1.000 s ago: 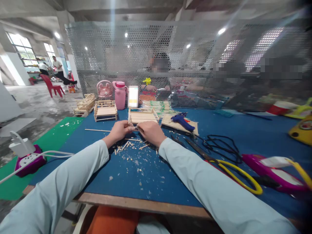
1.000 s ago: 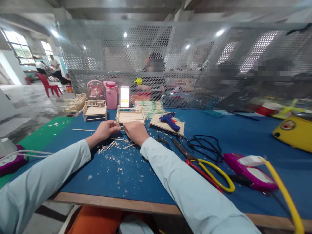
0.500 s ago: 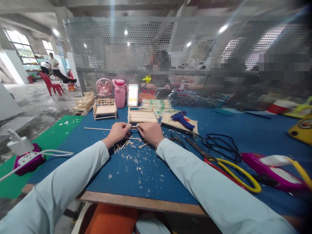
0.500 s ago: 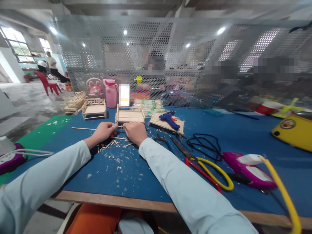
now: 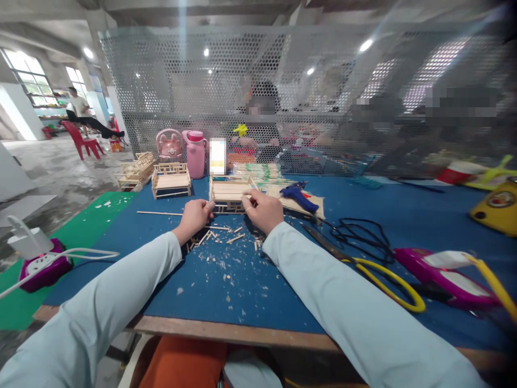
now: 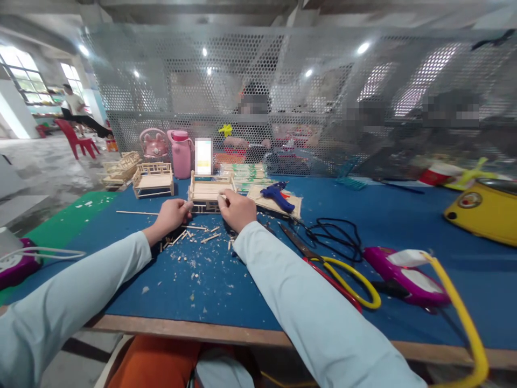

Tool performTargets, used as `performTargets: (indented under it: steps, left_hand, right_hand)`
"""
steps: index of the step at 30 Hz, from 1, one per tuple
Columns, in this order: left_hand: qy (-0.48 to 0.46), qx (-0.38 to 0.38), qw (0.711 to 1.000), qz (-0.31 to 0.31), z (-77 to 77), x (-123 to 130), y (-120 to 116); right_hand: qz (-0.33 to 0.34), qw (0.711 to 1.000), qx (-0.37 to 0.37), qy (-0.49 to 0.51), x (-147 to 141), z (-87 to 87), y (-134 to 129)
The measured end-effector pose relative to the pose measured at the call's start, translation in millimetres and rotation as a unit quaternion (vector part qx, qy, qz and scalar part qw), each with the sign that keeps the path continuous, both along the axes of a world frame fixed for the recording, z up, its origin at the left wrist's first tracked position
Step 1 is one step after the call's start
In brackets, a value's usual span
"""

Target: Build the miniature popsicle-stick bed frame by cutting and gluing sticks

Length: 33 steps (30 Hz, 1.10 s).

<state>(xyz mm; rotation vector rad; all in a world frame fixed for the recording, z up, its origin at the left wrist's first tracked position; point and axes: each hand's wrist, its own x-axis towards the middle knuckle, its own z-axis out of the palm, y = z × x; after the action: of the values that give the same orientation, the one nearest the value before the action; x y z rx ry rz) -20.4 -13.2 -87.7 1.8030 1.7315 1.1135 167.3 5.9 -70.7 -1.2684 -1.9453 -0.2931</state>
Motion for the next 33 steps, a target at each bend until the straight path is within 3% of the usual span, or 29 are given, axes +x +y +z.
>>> performTargets:
  steps: [16,24,27,29,33]
  left_hand:
    - [-0.003,-0.001,1.0,0.013,0.6,2,-1]
    - [0.025,0.048,0.998,-0.029,10.6,0,-26]
    - [-0.038,0.053,0.997,-0.043,14.0,3,-34]
    - [-0.139,0.043,0.988,-0.058,15.4,7,-37]
    - [-0.356,-0.029,0.923,-0.141,13.0,16,-40]
  right_hand:
    - [0.008,1.0,-0.007,-0.008,-6,-4.0,-2]
    - [0.109,0.982,-0.058,-0.146,-10,1.5,-12]
    - [0.128,0.978,-0.088,-0.141,-12,2.9,-20]
    - [0.137,0.982,-0.099,-0.082,-15,2.5,-27]
    - [0.164,0.976,-0.131,0.059,-26,-0.5,-46]
